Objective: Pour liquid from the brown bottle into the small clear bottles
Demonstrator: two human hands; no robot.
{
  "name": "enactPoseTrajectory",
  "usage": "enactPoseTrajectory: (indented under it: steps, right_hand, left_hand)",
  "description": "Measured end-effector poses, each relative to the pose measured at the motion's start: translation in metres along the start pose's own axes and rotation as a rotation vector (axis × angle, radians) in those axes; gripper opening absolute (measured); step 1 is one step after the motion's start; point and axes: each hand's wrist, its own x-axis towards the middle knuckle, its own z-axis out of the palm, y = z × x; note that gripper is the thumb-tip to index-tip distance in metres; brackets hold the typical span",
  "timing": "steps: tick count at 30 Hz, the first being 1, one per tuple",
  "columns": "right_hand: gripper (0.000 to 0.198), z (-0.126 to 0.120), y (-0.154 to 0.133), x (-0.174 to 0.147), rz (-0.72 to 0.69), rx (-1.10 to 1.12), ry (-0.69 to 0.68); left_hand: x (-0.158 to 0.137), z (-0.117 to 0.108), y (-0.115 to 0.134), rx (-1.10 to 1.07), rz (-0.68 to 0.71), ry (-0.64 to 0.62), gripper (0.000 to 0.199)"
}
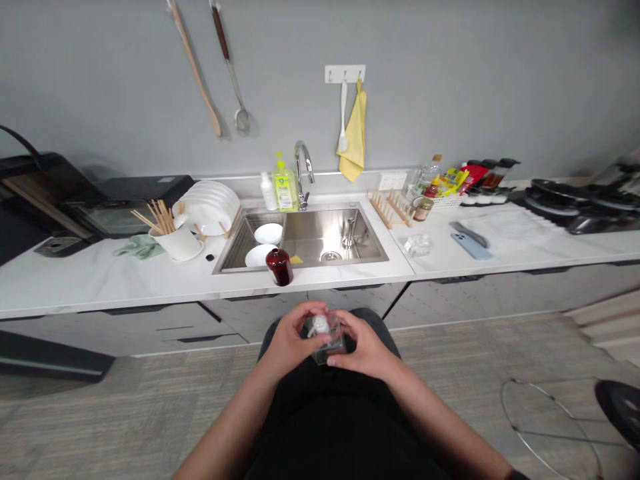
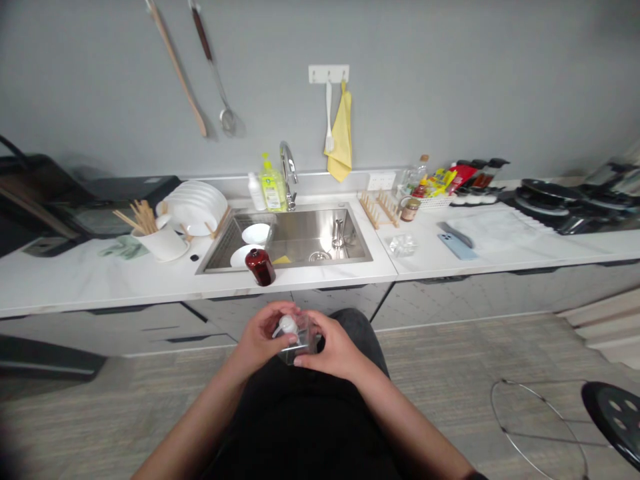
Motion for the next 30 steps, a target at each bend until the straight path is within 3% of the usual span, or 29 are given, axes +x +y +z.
enactPoseTrajectory:
  steps: [5,14,30]
  right_hand:
    - [0.082,-0.003,0.001,0.002,-0.034,-0.024,0.004]
    - [0.079,-0.003,-0.001,0.005,-0.019,-0.213,0.093]
    - [0.08,-0.005,-0.006,0.003,0.034,-0.277,0.171]
  left_hand:
    - [0.0,-0.003,0.007,-0.078,-0.002,-0.112,0.062]
    - [0.011,0.007,0.01,0.008,0.012,0.206,0.047]
    - [0.017,0.003,0.035,0.045,0.018,0.245,0.055]
